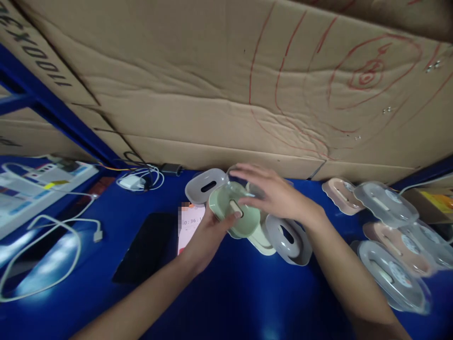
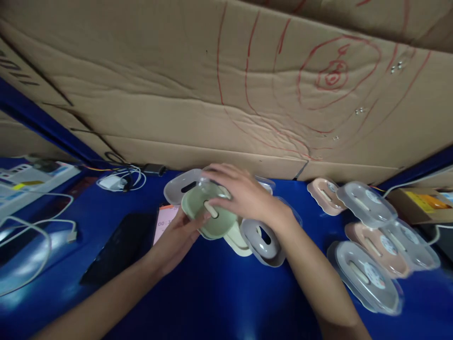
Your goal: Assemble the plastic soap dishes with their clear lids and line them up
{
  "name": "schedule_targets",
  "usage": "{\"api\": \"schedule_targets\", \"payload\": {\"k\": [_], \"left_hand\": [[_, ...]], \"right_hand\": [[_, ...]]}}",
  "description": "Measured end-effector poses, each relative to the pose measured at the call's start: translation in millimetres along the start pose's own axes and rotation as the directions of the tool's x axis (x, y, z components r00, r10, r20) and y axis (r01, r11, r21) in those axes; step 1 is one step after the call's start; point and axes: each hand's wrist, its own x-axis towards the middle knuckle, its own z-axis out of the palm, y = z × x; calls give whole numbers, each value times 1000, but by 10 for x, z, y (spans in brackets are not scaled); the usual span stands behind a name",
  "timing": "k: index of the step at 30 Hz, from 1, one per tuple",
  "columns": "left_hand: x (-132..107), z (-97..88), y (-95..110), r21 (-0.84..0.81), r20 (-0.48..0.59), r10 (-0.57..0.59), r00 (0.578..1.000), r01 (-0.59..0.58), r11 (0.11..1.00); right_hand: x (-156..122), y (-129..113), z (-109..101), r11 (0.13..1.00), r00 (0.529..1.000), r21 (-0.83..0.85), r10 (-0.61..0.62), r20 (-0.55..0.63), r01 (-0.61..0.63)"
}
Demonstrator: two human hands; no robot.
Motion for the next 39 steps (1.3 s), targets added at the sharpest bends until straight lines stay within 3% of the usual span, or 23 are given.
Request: {"api": "schedule_targets", "payload": {"k": [4, 8, 11, 14, 19, 21, 23, 26, 29, 32, 36, 39], "left_hand": [[21, 16, 84, -222, -8, -99, 995, 94, 970], [43, -6, 82, -322, 67, -53, 996, 72, 944], [58, -11, 68, -312, 110, 7, 994, 28, 950], [68, -12, 49, -267, 68, 58, 996, -38, 963], [66, -9, -6, -129, 26, 146, 989, -142, 982], [57, 3, -12, -89, 12, 158, 987, -156, 984], [54, 3, -4, -75, -33, 158, 987, -160, 984], [97, -81, 0, -24, -141, 196, 970, -202, 979], [200, -265, -42, 158, -148, 330, 932, -307, 938], [292, -416, -109, 433, -13, 505, 863, -450, 780], [282, -416, -157, 786, 242, 607, 757, -520, 334], [211, -340, -143, 816, 435, 585, 685, -574, 66]], "right_hand": [[29, 150, -63, 989, 993, -138, 38, -108, -53], [-42, -137, 38, 989, 997, -131, 66, -36, -70], [-97, -352, 208, 984, 992, -168, 81, 92, -65], [-107, -375, 322, 980, 989, -186, 99, 110, -77], [-78, -194, 211, 989, 992, 99, 99, 76, -107], [-89, -141, 116, 986, 989, 117, 108, 97, -119], [-122, -105, 21, 993, 991, 29, 115, 74, -118], [-190, -46, -85, 963, 986, -215, 158, -50, -165], [-231, 29, -103, 879, 968, -406, 224, -114, -251], [-230, 75, -67, 818, 960, -502, 250, -128, -280], [-267, 45, -186, 827, 965, -498, 201, -168, -259], [-452, -3, -477, 852, 944, -424, 217, -250, -308]]}}
